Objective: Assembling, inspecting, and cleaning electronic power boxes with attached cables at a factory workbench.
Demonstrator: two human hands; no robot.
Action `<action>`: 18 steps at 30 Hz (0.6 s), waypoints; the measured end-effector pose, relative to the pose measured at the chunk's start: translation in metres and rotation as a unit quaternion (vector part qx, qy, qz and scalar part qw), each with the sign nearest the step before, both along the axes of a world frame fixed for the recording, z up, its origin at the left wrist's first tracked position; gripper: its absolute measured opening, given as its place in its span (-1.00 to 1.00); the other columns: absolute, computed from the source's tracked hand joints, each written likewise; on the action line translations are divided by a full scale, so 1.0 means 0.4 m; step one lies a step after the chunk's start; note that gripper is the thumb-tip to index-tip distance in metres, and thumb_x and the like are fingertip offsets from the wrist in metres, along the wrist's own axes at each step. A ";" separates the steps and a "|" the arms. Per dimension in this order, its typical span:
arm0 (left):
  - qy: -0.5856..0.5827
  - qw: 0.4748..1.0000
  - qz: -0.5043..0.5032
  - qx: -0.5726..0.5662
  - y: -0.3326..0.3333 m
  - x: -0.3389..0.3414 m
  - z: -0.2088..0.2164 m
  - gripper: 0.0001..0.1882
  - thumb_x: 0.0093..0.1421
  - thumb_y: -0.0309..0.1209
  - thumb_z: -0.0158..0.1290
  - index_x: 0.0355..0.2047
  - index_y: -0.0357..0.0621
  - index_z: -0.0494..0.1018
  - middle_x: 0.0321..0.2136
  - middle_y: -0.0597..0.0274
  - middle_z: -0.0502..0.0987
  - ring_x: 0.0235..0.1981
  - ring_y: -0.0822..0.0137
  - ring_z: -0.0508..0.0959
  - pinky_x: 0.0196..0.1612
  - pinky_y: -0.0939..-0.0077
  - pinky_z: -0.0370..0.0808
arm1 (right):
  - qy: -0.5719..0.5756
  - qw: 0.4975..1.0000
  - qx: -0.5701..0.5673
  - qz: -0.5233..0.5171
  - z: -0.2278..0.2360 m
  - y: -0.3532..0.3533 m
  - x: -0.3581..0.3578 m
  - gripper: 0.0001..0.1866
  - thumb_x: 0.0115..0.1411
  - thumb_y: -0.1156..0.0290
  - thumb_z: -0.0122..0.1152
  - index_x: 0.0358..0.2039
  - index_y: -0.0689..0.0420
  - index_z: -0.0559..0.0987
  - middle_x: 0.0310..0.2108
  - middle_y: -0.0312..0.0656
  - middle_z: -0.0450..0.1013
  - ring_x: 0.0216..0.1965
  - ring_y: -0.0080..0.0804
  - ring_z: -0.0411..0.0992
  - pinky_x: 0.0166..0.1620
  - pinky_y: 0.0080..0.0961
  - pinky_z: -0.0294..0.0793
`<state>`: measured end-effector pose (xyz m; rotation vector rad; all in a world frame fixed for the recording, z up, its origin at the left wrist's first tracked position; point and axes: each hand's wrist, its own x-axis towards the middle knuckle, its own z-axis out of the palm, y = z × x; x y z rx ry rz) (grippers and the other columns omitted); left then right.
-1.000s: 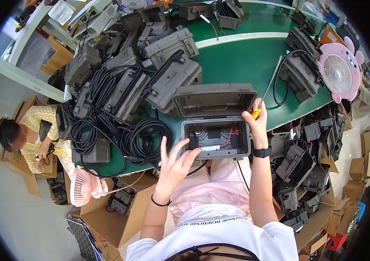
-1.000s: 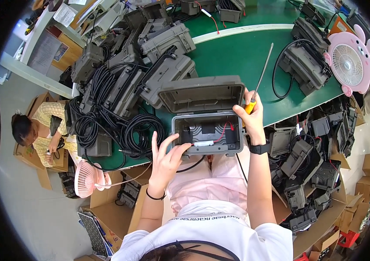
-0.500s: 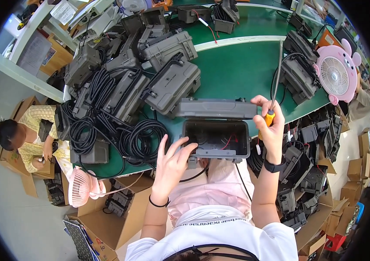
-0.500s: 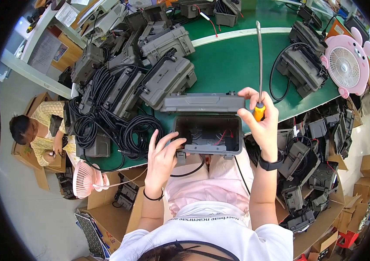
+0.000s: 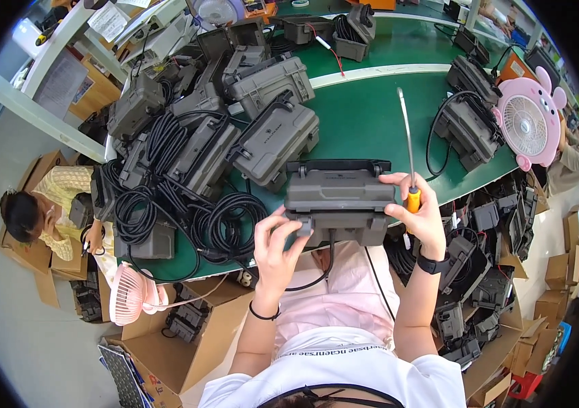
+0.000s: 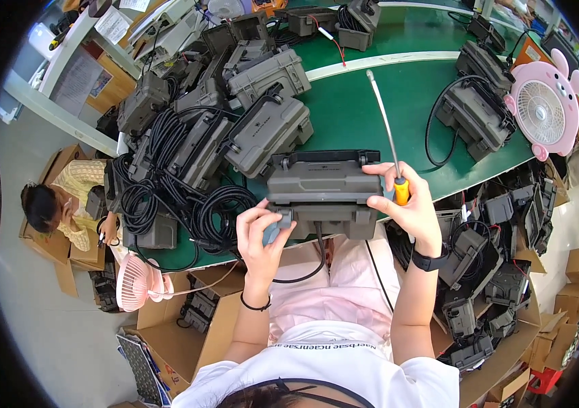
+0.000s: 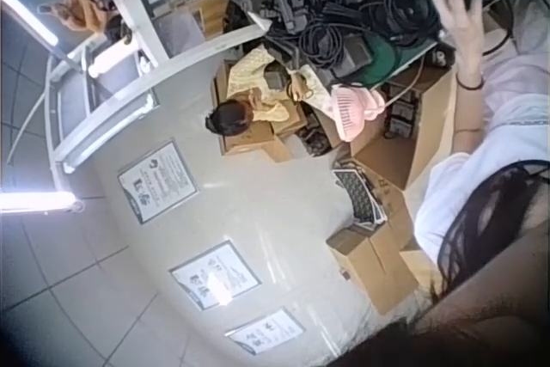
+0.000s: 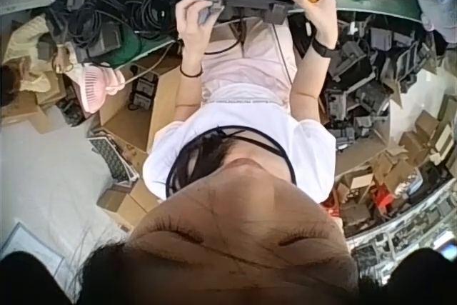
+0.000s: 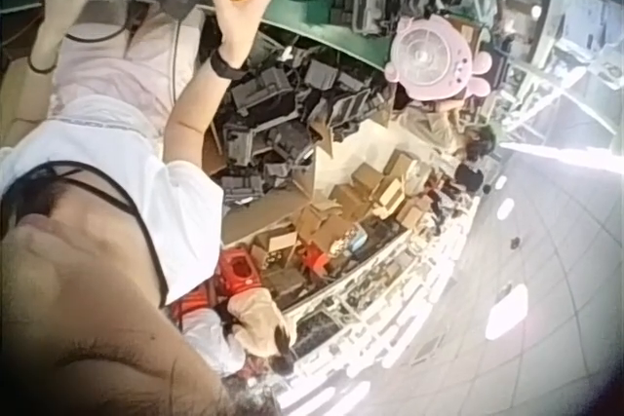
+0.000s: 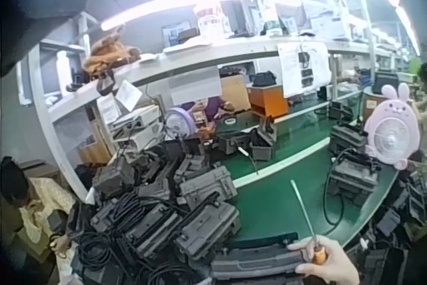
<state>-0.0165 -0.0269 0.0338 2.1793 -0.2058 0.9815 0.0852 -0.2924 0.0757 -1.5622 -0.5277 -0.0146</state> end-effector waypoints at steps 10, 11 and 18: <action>0.024 0.997 0.069 -0.008 -0.027 0.008 0.034 -0.50 -0.02 -0.28 0.43 -0.12 -0.20 0.51 -0.15 0.07 0.43 -0.17 0.06 0.50 -0.12 0.26 0.48 | 0.057 0.996 0.071 0.003 -0.062 0.017 0.008 -0.53 0.04 0.31 0.49 -0.39 0.04 0.25 0.05 0.02 0.50 0.15 -0.28 0.35 0.25 -0.31 0.17; 0.025 0.997 0.072 -0.008 -0.029 0.006 0.034 -0.50 -0.03 -0.31 0.44 -0.12 -0.21 0.51 -0.17 0.08 0.46 -0.18 0.09 0.51 -0.13 0.27 0.48 | 0.063 0.995 0.078 -0.002 -0.064 0.019 0.005 -0.53 0.04 0.30 0.49 -0.40 0.03 0.25 0.04 0.01 0.51 0.15 -0.27 0.35 0.25 -0.30 0.18; 0.025 0.991 0.029 -0.125 -0.032 -0.015 0.009 -0.53 -0.15 -0.51 0.46 -0.20 -0.21 0.54 -0.39 0.17 0.59 -0.33 0.18 0.55 -0.22 0.35 0.49 | 0.015 0.995 0.101 0.016 -0.089 0.012 0.011 -0.55 0.01 0.40 0.51 -0.42 0.04 0.28 0.00 0.01 0.54 0.12 -0.23 0.38 0.25 -0.24 0.24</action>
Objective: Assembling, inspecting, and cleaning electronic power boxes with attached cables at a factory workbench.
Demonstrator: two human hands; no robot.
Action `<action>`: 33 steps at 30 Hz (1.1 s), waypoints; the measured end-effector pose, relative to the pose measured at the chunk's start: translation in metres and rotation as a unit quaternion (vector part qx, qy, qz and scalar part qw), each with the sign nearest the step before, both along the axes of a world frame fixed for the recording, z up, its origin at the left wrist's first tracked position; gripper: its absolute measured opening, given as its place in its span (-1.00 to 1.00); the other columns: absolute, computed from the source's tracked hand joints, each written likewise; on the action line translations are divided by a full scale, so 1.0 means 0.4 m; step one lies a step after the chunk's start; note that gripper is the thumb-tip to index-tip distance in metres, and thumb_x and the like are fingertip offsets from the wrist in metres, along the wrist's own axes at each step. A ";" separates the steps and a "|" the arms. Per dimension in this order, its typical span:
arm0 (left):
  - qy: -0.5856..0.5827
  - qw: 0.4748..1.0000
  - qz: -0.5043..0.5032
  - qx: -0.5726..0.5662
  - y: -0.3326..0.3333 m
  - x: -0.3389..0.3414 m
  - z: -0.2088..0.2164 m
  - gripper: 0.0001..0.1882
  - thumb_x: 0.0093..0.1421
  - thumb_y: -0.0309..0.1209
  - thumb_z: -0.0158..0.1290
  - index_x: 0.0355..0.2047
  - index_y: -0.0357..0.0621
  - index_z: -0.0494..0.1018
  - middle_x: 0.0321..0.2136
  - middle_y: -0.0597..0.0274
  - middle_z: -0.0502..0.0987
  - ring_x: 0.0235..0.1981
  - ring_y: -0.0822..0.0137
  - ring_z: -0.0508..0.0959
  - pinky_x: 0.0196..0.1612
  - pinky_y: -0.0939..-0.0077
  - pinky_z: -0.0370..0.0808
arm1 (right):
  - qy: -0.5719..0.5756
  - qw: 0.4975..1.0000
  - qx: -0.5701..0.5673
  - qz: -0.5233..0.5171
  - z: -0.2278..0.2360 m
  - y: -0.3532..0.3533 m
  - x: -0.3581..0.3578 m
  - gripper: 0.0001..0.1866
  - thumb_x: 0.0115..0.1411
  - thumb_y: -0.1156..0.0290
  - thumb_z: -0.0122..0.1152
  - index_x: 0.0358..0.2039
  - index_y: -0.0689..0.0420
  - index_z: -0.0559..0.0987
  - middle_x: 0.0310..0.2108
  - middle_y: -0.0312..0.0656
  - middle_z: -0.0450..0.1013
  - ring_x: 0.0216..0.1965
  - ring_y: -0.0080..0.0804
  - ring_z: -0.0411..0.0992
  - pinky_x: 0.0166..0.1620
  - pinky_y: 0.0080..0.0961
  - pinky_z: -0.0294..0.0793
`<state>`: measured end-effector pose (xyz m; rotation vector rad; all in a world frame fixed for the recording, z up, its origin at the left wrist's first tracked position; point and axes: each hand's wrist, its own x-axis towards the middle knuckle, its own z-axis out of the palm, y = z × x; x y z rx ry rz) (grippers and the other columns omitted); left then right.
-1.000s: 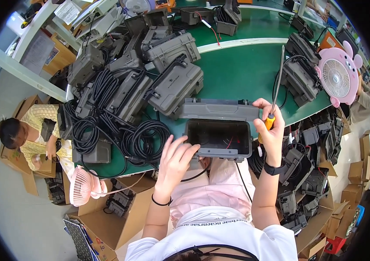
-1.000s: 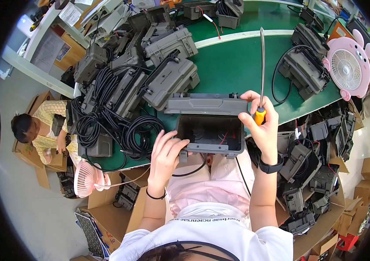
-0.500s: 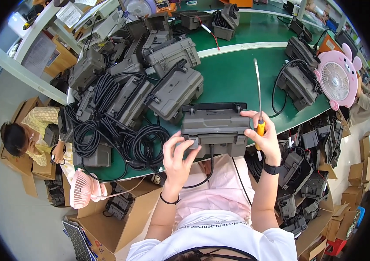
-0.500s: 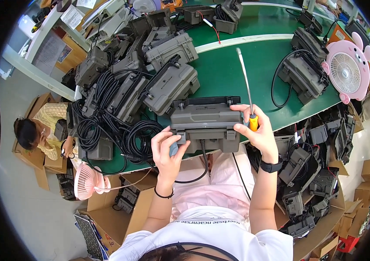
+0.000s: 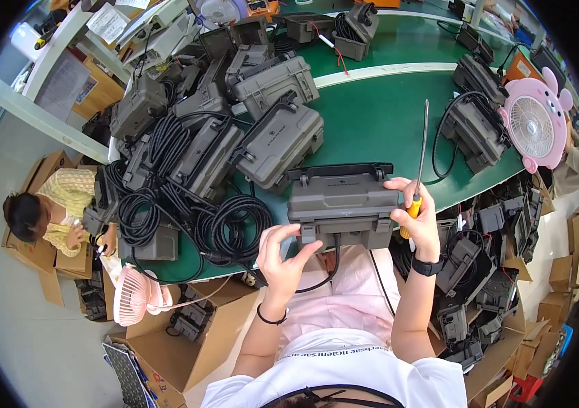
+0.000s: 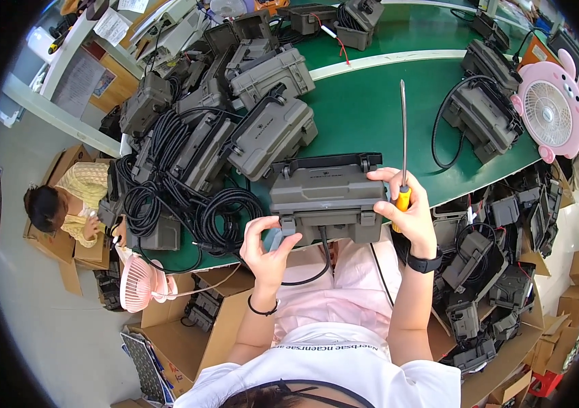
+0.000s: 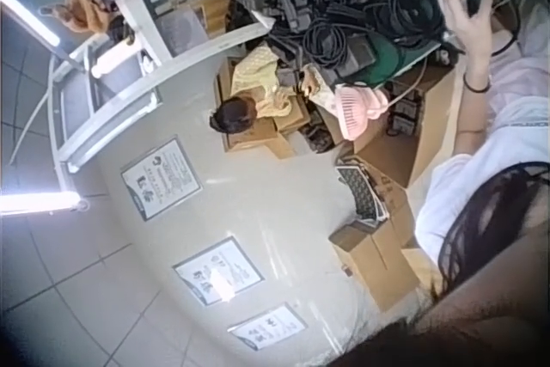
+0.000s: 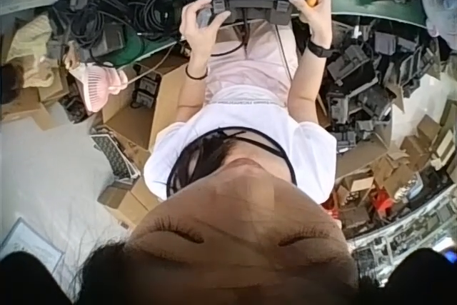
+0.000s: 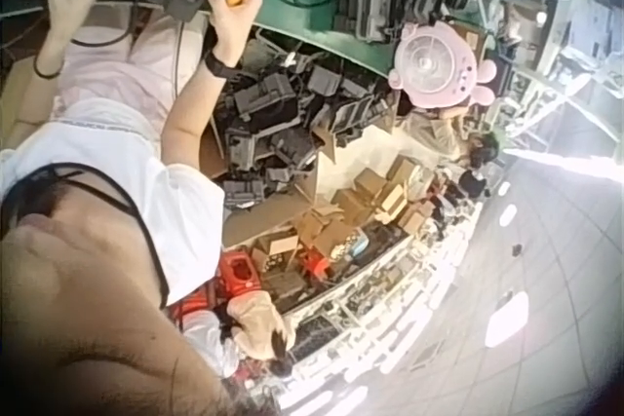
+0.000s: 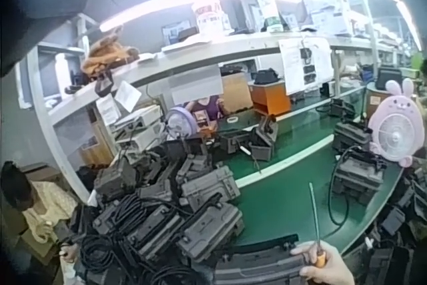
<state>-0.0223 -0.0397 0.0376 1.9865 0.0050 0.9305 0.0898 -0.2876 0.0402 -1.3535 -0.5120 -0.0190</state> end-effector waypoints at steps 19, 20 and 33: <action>-0.052 0.947 -0.095 0.302 0.049 0.029 -0.011 -0.57 0.00 -0.34 0.40 -0.13 -0.06 0.52 0.07 0.13 0.47 0.07 -0.07 0.51 0.10 0.02 0.50 | 0.062 0.997 0.025 -0.033 -0.005 0.024 -0.019 -0.69 0.20 0.44 0.31 -0.37 0.04 0.27 0.09 -0.04 0.48 -0.21 -0.65 0.37 -0.30 -0.75 0.37; -0.067 0.955 -0.099 0.271 0.059 0.030 -0.019 -0.53 -0.04 -0.39 0.42 -0.11 -0.08 0.50 0.05 0.10 0.47 0.09 -0.10 0.50 0.09 0.05 0.52 | 0.062 0.997 0.026 -0.032 -0.004 0.026 -0.020 -0.69 0.20 0.44 0.31 -0.37 0.04 0.27 0.09 -0.04 0.48 -0.21 -0.65 0.37 -0.30 -0.75 0.37; -0.142 0.972 -0.011 0.186 0.030 0.087 0.029 -0.60 -0.03 -0.50 0.40 -0.17 -0.16 0.52 -0.13 0.11 0.59 -0.10 0.06 0.60 -0.08 0.29 0.59 | 0.028 0.999 0.019 -0.027 -0.010 0.018 -0.018 -0.68 0.16 0.47 0.33 -0.38 0.05 0.28 0.07 0.00 0.49 0.07 -0.40 0.37 0.16 -0.45 0.28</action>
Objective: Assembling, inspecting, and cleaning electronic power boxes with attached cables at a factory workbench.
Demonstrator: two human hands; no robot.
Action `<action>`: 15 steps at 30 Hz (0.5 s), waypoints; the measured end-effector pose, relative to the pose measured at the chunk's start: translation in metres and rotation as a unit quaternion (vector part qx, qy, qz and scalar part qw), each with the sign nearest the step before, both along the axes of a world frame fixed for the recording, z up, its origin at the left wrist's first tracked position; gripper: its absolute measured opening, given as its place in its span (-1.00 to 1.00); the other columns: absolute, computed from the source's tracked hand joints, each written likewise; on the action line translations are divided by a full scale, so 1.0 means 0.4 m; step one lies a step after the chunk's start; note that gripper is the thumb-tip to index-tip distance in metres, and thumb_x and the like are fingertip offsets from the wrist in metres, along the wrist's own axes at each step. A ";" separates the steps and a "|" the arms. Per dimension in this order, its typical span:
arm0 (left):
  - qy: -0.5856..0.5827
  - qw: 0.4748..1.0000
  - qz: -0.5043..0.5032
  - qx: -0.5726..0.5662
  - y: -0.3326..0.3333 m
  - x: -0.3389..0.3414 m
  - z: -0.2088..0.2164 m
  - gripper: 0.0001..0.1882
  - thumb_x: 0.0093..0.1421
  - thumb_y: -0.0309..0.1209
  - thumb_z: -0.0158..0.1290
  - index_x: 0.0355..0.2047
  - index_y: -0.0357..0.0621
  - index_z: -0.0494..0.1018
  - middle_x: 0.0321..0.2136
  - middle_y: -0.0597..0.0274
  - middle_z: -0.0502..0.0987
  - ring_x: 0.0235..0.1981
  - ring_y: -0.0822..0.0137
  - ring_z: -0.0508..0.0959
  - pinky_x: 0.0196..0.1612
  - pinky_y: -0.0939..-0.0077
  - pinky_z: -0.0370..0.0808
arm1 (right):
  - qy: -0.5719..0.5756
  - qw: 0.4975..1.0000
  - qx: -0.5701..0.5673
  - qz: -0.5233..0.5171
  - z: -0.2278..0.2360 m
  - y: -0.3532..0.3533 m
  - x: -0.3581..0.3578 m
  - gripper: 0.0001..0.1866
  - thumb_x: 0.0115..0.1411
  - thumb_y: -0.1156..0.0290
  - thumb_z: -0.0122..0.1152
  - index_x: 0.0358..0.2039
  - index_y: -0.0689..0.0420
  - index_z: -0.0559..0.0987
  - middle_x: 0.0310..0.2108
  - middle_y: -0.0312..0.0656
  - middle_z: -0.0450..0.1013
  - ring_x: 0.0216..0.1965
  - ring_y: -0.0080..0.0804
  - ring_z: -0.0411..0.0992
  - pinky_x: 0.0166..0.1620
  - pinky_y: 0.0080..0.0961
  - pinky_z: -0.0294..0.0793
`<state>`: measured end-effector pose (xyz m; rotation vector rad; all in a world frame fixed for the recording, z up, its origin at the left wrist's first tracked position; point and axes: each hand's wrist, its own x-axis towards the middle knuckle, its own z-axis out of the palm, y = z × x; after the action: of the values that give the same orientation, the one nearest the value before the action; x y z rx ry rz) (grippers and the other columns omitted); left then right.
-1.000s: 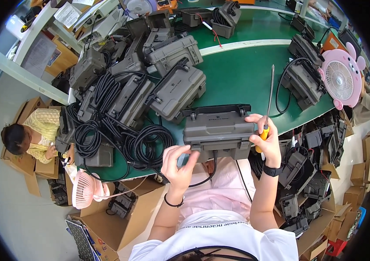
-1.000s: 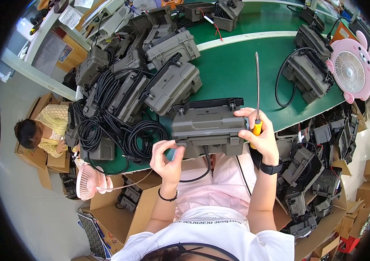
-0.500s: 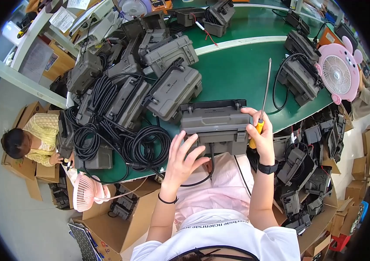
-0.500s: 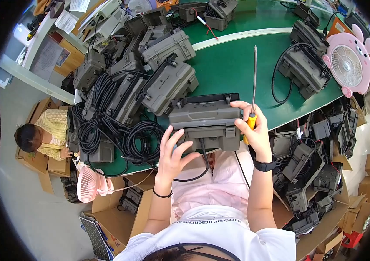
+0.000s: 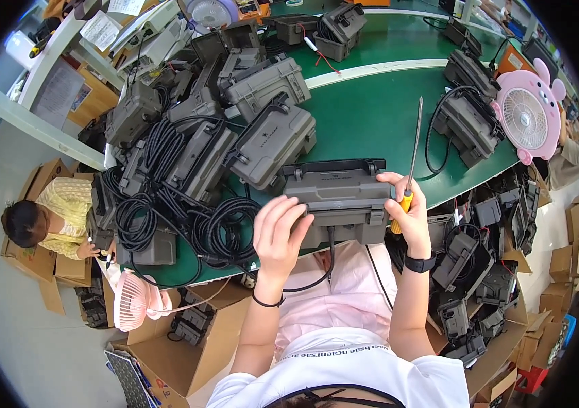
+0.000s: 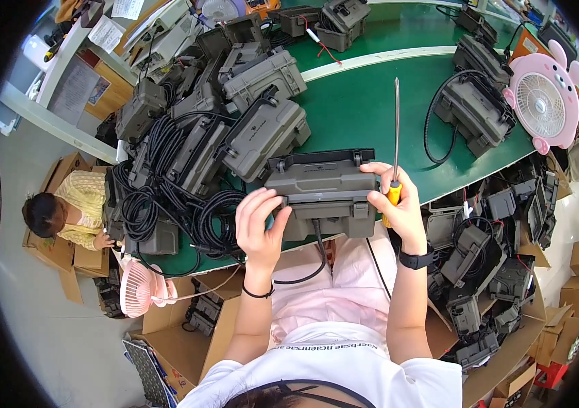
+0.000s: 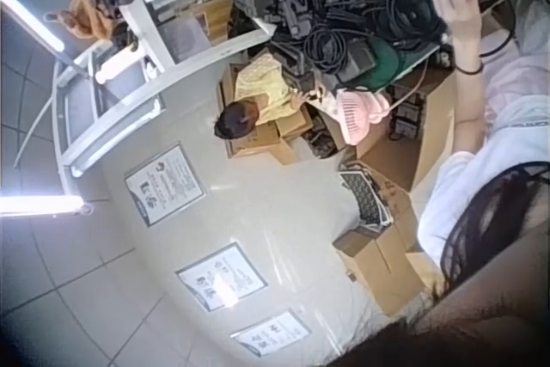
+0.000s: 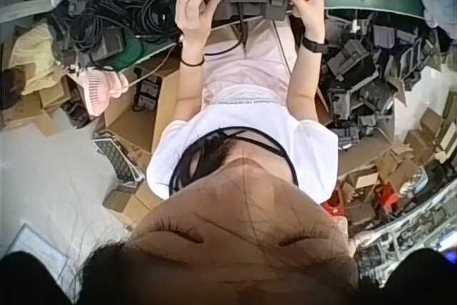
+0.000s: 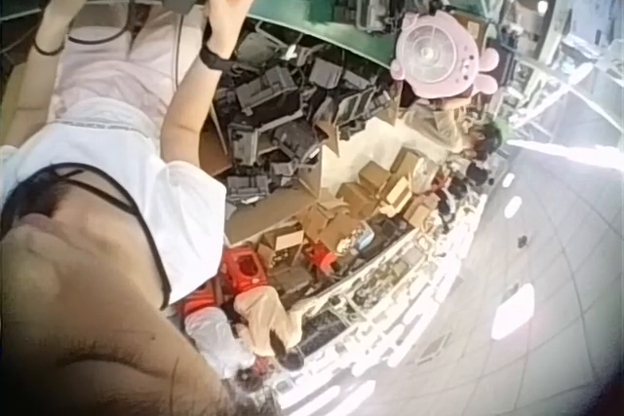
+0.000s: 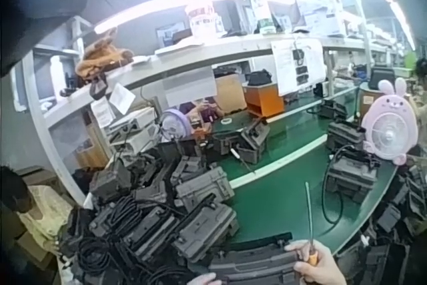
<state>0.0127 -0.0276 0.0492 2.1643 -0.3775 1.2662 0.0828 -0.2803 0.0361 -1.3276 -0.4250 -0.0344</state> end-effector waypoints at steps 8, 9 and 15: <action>0.077 0.994 -0.063 0.052 0.012 -0.008 -0.005 -0.56 -0.05 -0.35 0.42 -0.23 -0.06 0.41 0.08 0.12 0.49 0.16 -0.06 0.45 0.11 0.03 0.45 | 0.021 1.000 0.011 -0.009 -0.003 0.007 -0.003 -0.69 0.18 0.48 0.31 -0.38 0.05 0.28 0.07 -0.01 0.49 0.05 -0.43 0.37 0.07 -0.53 0.35; 0.097 0.990 -0.069 0.069 0.016 -0.012 -0.011 -0.55 -0.06 -0.36 0.42 -0.21 -0.05 0.43 0.11 0.10 0.47 0.18 -0.07 0.44 0.15 0.00 0.43 | 0.034 0.999 0.011 -0.007 -0.003 0.005 -0.003 -0.70 0.19 0.48 0.31 -0.38 0.05 0.27 0.07 -0.02 0.49 0.01 -0.47 0.38 -0.01 -0.58 0.38; 0.084 0.987 -0.101 0.093 0.061 -0.015 -0.059 -0.51 -0.03 -0.35 0.42 -0.10 -0.06 0.48 0.15 0.06 0.45 0.23 -0.07 0.40 0.23 0.01 0.40 | 0.011 1.000 0.011 -0.013 0.001 0.010 -0.001 -0.70 0.20 0.47 0.29 -0.37 0.04 0.27 0.07 -0.05 0.49 -0.17 -0.63 0.37 -0.25 -0.73 0.40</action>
<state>0.0067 -0.0033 0.0257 2.2992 -0.6491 0.9631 0.0823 -0.2763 0.0365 -1.3108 -0.3884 -0.0453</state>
